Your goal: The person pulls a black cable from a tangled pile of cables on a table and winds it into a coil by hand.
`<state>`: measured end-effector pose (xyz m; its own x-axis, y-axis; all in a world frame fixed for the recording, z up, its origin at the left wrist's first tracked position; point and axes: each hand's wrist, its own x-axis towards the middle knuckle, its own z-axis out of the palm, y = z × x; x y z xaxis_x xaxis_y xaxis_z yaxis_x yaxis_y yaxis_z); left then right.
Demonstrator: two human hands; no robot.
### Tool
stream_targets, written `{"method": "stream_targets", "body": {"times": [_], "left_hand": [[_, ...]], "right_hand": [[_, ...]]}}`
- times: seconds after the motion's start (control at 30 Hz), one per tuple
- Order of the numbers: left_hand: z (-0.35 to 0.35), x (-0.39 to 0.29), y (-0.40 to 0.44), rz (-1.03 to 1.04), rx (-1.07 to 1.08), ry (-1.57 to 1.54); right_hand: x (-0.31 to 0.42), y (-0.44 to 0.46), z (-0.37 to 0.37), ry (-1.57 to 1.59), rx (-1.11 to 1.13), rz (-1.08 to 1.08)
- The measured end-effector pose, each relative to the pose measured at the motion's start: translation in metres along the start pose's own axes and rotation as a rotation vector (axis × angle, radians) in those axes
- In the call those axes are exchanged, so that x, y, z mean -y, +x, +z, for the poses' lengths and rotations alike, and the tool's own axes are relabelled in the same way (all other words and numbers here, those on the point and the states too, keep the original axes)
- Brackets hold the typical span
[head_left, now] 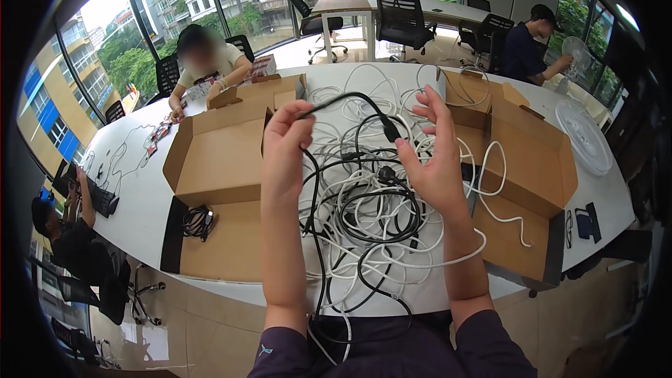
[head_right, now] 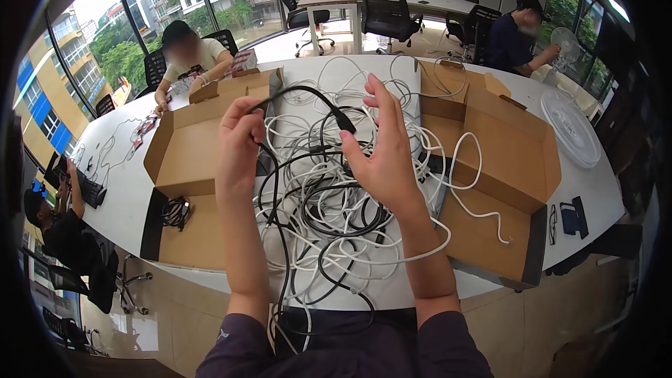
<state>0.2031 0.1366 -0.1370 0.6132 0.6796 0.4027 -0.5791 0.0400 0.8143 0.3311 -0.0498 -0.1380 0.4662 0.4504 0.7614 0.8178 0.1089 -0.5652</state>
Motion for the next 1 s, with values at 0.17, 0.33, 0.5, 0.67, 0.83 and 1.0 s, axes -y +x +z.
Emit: {"method": "stream_targets", "body": {"times": [0.17,0.33,0.5,0.67,0.83,1.0], "left_hand": [[0.035,-0.002,-0.023,-0.094,0.4,0.185],[0.05,-0.001,-0.035,-0.032,0.504,0.318],[0.046,0.008,-0.03,-0.033,0.533,0.282],[0.044,0.024,-0.028,-0.081,0.776,0.552],[0.046,0.028,-0.028,0.003,0.967,0.762],[0.044,0.029,-0.03,0.021,1.055,0.891]], "right_hand": [[0.0,-0.002,0.004,0.246,0.158,-0.045],[0.004,-0.008,-0.01,0.488,0.249,0.257],[0.015,-0.004,-0.02,0.696,0.01,0.334],[0.01,-0.002,-0.031,0.978,-0.119,0.318],[0.008,0.002,-0.041,1.033,-0.218,0.326],[0.011,0.001,-0.041,1.104,-0.242,0.369]]}}
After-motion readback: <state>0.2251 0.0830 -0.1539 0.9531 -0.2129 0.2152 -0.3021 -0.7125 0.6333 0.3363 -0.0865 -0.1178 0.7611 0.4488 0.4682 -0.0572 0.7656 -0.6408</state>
